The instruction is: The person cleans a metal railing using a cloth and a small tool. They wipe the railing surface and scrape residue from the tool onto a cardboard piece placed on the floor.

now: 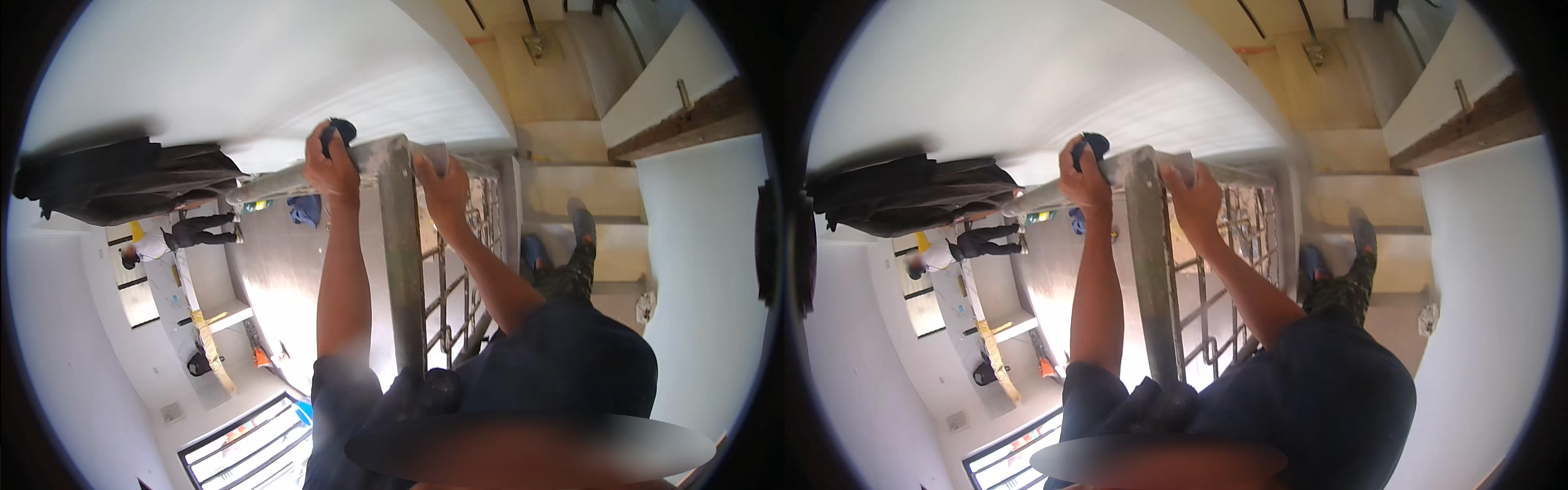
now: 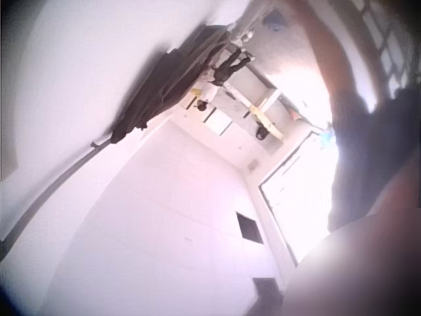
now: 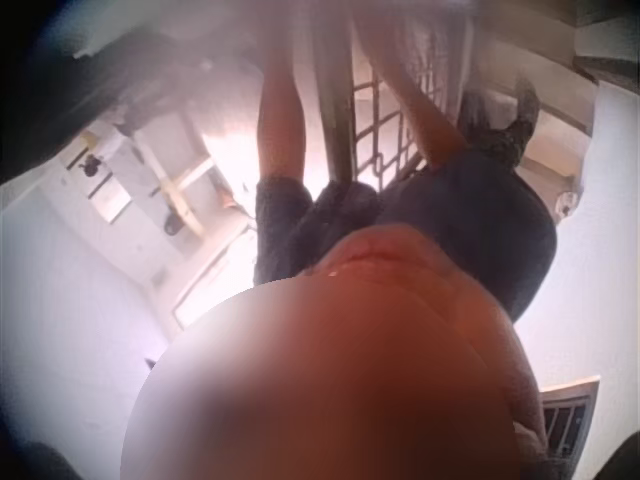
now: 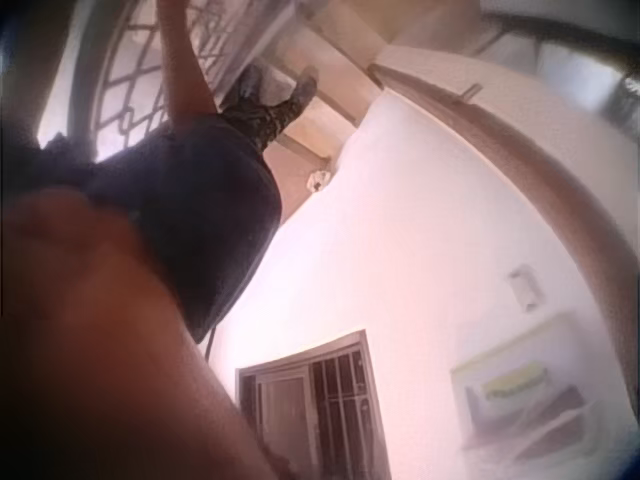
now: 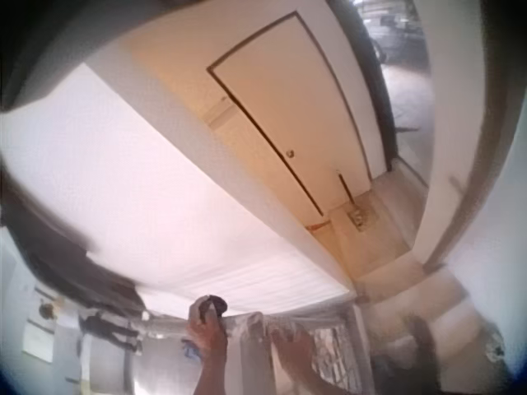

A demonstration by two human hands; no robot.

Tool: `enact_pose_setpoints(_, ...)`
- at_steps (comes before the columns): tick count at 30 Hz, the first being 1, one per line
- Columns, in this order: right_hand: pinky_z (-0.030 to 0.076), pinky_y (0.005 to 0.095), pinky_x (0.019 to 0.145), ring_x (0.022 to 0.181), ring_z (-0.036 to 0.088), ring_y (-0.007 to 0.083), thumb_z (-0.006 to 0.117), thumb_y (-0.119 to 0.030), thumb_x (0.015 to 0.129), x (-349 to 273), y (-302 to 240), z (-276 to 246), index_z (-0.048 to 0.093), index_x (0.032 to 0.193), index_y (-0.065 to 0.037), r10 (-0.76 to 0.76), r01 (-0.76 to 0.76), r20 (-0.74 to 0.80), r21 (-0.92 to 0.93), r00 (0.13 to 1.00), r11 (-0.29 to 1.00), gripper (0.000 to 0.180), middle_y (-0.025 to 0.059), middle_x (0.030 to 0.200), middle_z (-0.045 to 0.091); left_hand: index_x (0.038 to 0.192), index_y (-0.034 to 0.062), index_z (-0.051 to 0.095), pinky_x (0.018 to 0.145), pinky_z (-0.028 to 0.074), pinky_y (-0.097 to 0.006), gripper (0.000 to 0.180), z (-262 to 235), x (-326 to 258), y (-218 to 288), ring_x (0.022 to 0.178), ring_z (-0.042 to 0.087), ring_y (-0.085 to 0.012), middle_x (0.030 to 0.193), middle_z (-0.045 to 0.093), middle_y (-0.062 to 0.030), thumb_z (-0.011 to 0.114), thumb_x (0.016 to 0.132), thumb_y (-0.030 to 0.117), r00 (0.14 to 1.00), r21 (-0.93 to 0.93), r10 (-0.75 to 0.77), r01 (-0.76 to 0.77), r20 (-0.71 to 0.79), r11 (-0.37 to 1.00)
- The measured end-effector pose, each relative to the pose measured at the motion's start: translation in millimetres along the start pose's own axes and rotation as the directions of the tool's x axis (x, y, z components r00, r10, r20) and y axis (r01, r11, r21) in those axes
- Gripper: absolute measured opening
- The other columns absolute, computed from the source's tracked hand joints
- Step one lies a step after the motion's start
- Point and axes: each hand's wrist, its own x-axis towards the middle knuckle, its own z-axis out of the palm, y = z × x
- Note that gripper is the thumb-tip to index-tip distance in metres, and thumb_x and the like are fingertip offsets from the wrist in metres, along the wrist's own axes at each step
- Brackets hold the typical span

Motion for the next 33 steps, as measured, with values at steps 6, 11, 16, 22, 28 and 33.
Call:
enact_pose_setpoints(6, 0.048, 0.0403, 0.068, 0.071, 0.062, 0.0267, 0.074, -0.047, 0.09, 8, -17, 11, 0.065, 0.088, 0.004, -0.038, 0.038, -0.05, -0.006, 0.998, 0.999, 0.052, 0.0159, 0.077, 0.067, 0.111, -0.0012, 0.071, 0.086, 0.054, -0.034, 0.025, 4, -1, -9, 0.091, 0.07, -0.0257, 0.101, 0.074, -0.0168, 0.063, 0.092, 0.013, 1.0, -0.041, 0.013, -0.014, -0.003, 0.999)
enact_pose_setpoints(11, 0.048, 0.0375, 0.068, 0.072, 0.062, 0.0212, 0.071, -0.046, 0.093, 1, -12, 8, 0.066, 0.089, 0.003, -0.015, 0.016, -0.008, 0.087, 1.0, 0.996, 0.049, 0.0137, 0.078, 0.068, 0.11, -0.0012, 0.07, 0.084, 0.054, -0.035, 0.024, 7, 0, -9, 0.091, 0.07, -0.0235, 0.1, 0.073, -0.0162, 0.063, 0.092, 0.012, 1.0, -0.089, 0.001, 0.001, 0.022, 0.996)
enact_pose_setpoints(16, 0.049, 0.034, 0.071, 0.076, 0.063, 0.0179, 0.075, -0.038, 0.093, -8, -10, 3, 0.068, 0.092, 0.002, 0.04, -0.062, 0.075, 0.316, 0.996, 0.947, 0.04, 0.01, 0.082, 0.07, 0.107, -0.0003, 0.07, 0.079, 0.056, -0.039, 0.02, 4, 3, -6, 0.087, 0.072, -0.0332, 0.101, 0.073, -0.0191, 0.062, 0.092, 0.011, 0.994, -0.064, 0.106, -0.106, -0.005, 0.992)
enact_pose_setpoints(22, 0.05, 0.0362, 0.072, 0.077, 0.065, 0.0203, 0.074, -0.037, 0.093, -12, -9, -2, 0.069, 0.098, 0.001, 0.086, -0.095, 0.074, 0.133, 0.994, 0.986, 0.039, 0.0112, 0.084, 0.071, 0.11, -0.001, 0.07, 0.085, 0.055, -0.036, 0.024, 6, 2, -5, 0.091, 0.07, -0.0253, 0.101, 0.074, -0.0165, 0.061, 0.094, 0.014, 1.0, -0.095, 0.005, -0.002, 0.027, 0.995)
enact_pose_setpoints(28, 0.048, 0.0354, 0.066, 0.069, 0.06, 0.0174, 0.078, -0.044, 0.089, -13, 12, -1, 0.069, 0.097, 0.0, 0.053, -0.069, 0.093, 0.177, 0.994, 0.982, 0.045, 0.0086, 0.075, 0.067, 0.107, -0.0002, 0.071, 0.078, 0.056, -0.037, 0.021, 6, 0, -4, 0.085, 0.072, -0.0299, 0.098, 0.074, -0.0178, 0.061, 0.092, 0.012, 0.999, -0.069, 0.037, -0.037, 0.004, 0.997)
enact_pose_setpoints(33, 0.043, 0.0341, 0.054, 0.058, 0.051, 0.0137, 0.079, -0.048, 0.086, 13, 37, -19, 0.068, 0.093, -0.002, -0.009, 0.027, 0.22, -0.079, 0.975, 0.996, 0.048, 0.0031, 0.063, 0.059, 0.107, 0.0008, 0.071, 0.078, 0.056, -0.036, 0.02, 7, 1, -6, 0.085, 0.072, -0.0283, 0.097, 0.074, -0.0171, 0.061, 0.093, 0.011, 1.0, -0.039, 0.023, -0.023, -0.007, 0.999)
